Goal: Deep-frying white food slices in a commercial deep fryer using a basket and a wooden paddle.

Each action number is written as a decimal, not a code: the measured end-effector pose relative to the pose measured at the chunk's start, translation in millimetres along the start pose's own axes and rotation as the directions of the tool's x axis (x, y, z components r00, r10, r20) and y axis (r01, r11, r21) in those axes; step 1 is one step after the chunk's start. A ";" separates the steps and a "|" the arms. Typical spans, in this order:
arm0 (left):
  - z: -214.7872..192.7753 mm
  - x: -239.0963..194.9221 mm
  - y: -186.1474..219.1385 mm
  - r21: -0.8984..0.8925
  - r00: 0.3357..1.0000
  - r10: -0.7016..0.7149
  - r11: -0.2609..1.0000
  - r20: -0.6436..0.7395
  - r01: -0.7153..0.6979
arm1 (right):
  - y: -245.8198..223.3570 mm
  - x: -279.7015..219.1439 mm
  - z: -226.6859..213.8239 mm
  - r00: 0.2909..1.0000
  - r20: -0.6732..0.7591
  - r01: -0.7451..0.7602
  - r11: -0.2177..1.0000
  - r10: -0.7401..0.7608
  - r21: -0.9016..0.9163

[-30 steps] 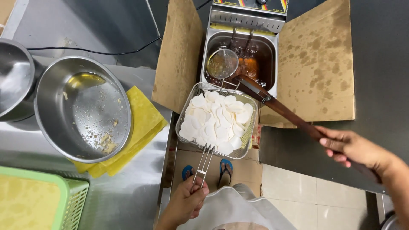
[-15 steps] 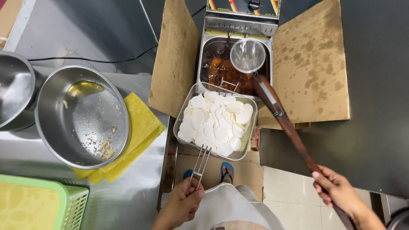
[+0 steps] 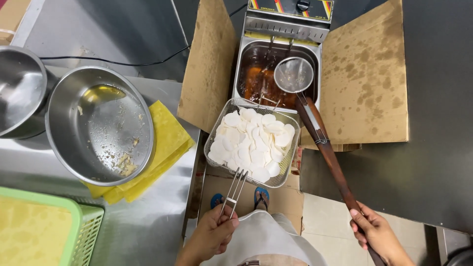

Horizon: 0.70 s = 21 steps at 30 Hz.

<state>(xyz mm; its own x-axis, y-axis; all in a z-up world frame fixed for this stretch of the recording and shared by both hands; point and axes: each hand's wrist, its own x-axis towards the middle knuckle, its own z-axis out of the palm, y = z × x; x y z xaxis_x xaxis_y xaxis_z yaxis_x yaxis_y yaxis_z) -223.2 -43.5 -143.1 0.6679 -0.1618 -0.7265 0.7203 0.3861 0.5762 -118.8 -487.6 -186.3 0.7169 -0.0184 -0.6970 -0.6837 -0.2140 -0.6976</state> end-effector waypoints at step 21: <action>2.3 -10.2 -9.8 0.015 0.999 -0.035 0.999 -0.024 0.035 | -242.7 32.7 -26.9 0.999 -0.037 -0.033 0.121 -0.030 -0.992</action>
<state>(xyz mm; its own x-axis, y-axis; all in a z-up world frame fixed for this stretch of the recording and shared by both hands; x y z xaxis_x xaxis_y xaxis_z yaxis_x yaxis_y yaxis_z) -236.6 -47.7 -140.5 0.6379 -0.1535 -0.7547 0.7460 0.3666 0.5560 74.2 -462.6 -35.4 0.7416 -0.0485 -0.6691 0.0288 -0.9942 0.1040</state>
